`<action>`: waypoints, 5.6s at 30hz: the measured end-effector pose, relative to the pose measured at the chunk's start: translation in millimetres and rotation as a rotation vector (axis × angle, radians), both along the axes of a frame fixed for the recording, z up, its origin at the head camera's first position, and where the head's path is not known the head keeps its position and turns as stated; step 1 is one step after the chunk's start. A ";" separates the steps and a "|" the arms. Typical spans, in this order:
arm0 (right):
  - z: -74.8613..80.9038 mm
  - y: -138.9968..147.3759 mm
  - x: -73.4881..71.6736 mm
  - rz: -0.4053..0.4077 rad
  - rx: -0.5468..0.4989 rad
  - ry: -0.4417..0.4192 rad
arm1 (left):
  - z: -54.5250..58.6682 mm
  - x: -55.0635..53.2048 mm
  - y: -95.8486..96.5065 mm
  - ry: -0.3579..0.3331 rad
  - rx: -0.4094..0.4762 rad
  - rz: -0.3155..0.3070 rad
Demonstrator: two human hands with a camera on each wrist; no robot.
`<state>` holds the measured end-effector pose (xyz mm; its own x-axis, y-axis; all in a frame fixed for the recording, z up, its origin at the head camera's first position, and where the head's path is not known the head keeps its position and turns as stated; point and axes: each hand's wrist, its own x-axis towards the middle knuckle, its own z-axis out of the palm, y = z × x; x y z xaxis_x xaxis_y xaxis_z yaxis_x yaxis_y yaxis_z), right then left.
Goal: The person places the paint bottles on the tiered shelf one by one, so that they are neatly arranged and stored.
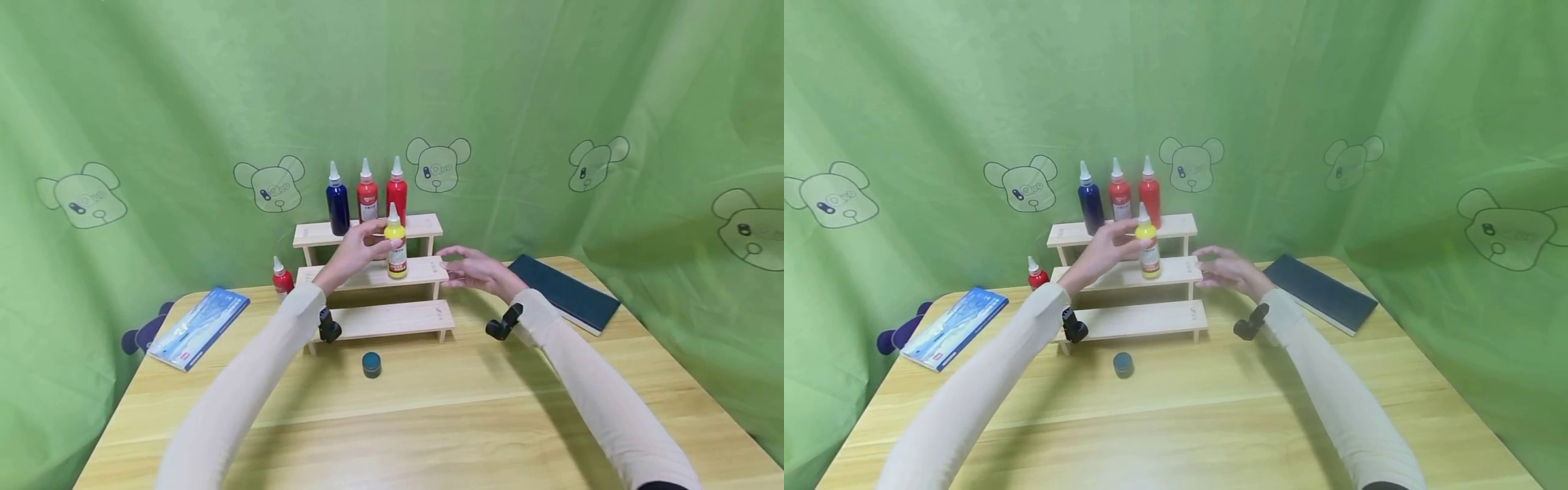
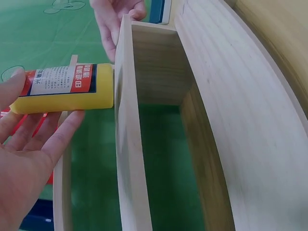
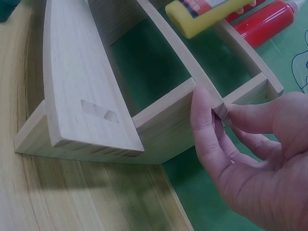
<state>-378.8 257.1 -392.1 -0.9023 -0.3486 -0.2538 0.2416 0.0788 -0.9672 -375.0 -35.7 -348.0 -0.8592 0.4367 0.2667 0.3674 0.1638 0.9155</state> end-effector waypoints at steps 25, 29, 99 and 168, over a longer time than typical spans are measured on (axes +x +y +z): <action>-1.8 0.7 -0.1 0.008 -0.005 -0.003 | -9.6 6.6 19.0 0.118 -0.108 0.105; -1.5 0.7 0.1 0.010 0.000 -0.004 | -8.8 7.3 20.0 0.120 -0.094 0.106; -3.4 1.1 -1.4 0.017 -0.041 -0.009 | -50.8 16.0 -167.6 0.182 -0.125 0.608; -2.0 -2.4 -1.5 0.019 -0.013 -0.018 | -29.0 16.9 -181.8 -0.109 0.350 0.621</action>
<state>-380.3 254.7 -394.1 -0.8907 -0.3693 -0.2652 0.2576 0.0708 -0.9637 -358.1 -217.6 -377.0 -0.9507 -0.2364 0.2007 0.2058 0.0029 0.9786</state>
